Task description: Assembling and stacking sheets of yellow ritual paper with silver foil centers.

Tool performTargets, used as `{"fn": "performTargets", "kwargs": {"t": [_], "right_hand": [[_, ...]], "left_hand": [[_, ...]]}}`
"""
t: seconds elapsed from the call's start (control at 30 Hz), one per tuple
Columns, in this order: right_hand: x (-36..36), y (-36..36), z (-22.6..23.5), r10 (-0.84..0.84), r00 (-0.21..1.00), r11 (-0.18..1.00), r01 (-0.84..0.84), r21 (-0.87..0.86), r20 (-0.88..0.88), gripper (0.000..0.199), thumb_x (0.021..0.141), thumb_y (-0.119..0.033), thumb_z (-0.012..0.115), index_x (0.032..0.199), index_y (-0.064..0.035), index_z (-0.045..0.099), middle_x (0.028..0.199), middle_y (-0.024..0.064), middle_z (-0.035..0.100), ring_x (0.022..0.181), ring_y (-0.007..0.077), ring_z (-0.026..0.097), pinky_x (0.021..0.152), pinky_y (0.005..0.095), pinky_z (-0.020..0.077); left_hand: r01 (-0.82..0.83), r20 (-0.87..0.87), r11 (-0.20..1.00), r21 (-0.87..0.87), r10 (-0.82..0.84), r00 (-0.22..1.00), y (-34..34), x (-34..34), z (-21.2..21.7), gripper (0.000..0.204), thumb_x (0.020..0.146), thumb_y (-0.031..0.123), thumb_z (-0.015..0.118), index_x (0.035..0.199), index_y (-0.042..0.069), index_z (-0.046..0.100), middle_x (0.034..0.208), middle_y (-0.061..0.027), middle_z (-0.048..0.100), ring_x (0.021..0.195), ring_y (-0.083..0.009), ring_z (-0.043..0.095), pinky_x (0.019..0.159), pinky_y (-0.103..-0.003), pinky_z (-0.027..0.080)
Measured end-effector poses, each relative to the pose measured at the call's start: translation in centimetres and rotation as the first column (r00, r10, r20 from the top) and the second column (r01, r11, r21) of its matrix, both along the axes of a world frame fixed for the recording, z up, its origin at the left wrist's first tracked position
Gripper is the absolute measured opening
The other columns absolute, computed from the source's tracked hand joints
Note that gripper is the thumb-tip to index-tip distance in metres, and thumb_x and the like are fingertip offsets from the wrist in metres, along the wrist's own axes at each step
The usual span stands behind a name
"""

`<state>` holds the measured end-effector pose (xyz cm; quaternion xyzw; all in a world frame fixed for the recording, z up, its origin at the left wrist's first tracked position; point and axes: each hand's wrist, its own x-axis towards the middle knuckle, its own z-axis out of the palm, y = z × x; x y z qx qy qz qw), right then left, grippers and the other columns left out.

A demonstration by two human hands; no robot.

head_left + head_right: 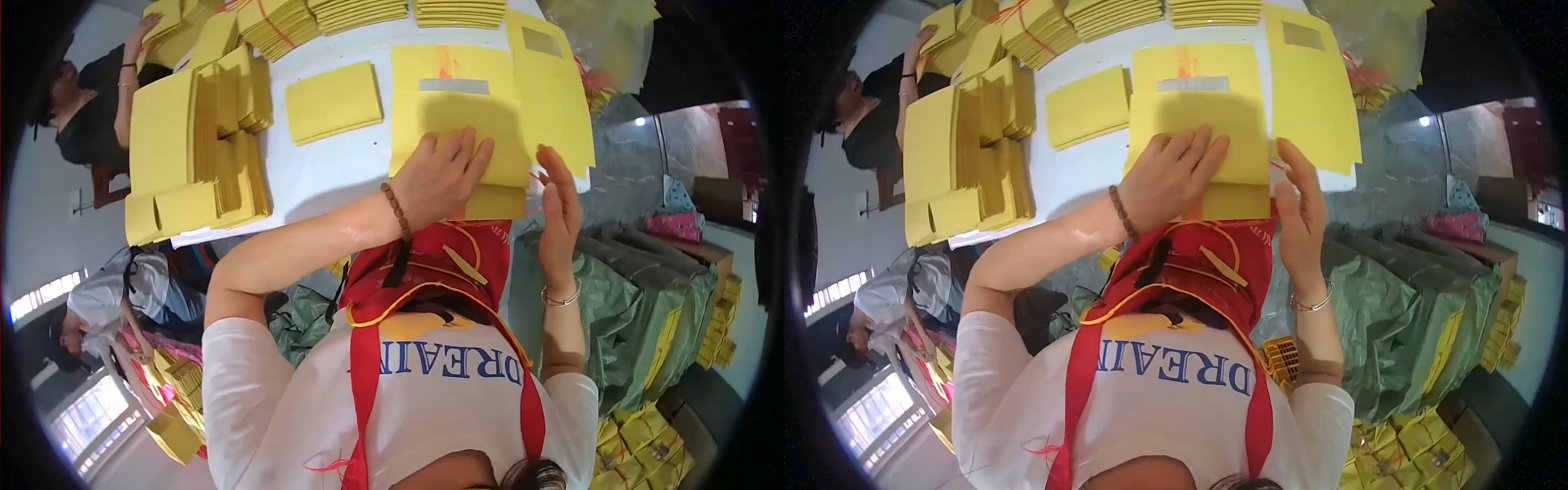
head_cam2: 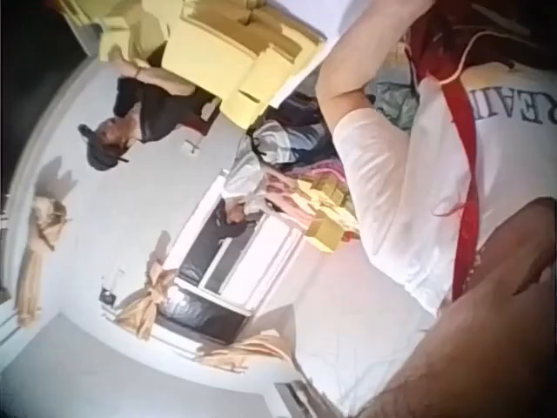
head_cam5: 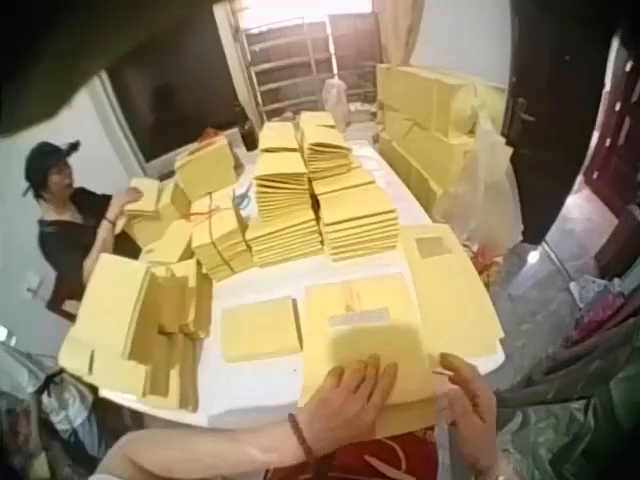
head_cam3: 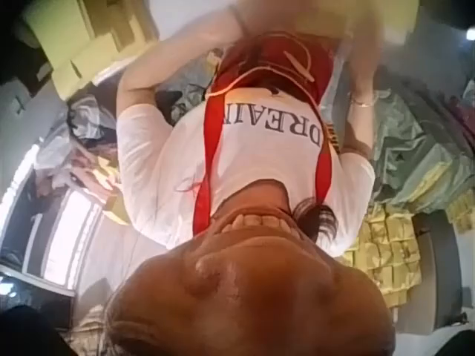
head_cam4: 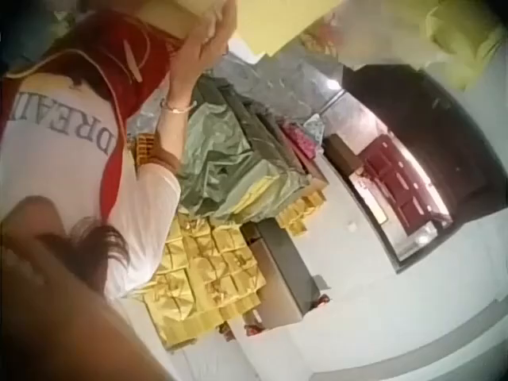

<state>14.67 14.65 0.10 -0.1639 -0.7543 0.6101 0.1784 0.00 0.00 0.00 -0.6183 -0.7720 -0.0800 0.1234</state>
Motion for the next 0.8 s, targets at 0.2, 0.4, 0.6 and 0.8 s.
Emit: {"fn": "performTargets", "kwargs": {"t": [0.2,0.4,0.6,0.8], "right_hand": [[-0.3,-1.0,-0.4,-0.153,0.985,0.988,0.152,-0.019,-0.077,0.037,0.094,-0.011,0.045,0.129,-0.0003,0.047,0.127,0.011,0.053,0.121,0.0213,0.046,0.101,0.0341,0.0339],[-0.3,-1.1,-1.2,-0.078,0.996,0.951,0.061,0.304,0.042,0.024,0.085,-0.006,0.058,0.109,-0.0024,0.061,0.112,0.0095,0.061,0.117,0.0244,0.049,0.097,0.0342,0.0381],[-0.7,-0.8,-1.5,-0.069,0.997,0.946,0.052,0.32,0.041,0.021,0.085,-0.006,0.058,0.106,-0.0024,0.062,0.109,0.0086,0.061,0.115,0.0247,0.05,0.096,0.0339,0.0385],[-0.9,-0.9,-1.5,-0.08,0.997,0.939,0.07,0.338,0.016,0.02,0.085,-0.007,0.058,0.105,-0.0024,0.062,0.106,0.0079,0.061,0.111,0.0241,0.052,0.094,0.0339,0.0388]], "left_hand": [[-0.023,0.146,0.917,0.398,-0.038,0.989,-3.1,-5.8,3.6,0.056,0.066,0.001,0.058,0.122,0.003,0.051,0.113,-0.012,0.059,0.095,-0.0272,0.056,0.08,-0.036,0.044],[-0.255,-0.123,0.916,0.31,0.305,0.944,-8.9,-14.6,-3.8,0.052,0.071,0.005,0.06,0.122,0.012,0.053,0.116,-0.0063,0.058,0.105,-0.0249,0.052,0.086,-0.042,0.038],[-0.378,0.034,0.924,-0.061,0.381,0.924,-10.1,-15.1,-10.4,0.054,0.076,0.008,0.059,0.129,0.015,0.047,0.129,-0.0061,0.05,0.113,-0.0251,0.048,0.09,-0.044,0.039],[-0.372,0.076,0.885,-0.282,0.407,0.91,-9.8,-15.3,-10.0,0.056,0.081,0.012,0.054,0.135,0.01,0.037,0.138,-0.0131,0.038,0.121,-0.0304,0.04,0.097,-0.048,0.033]]}}
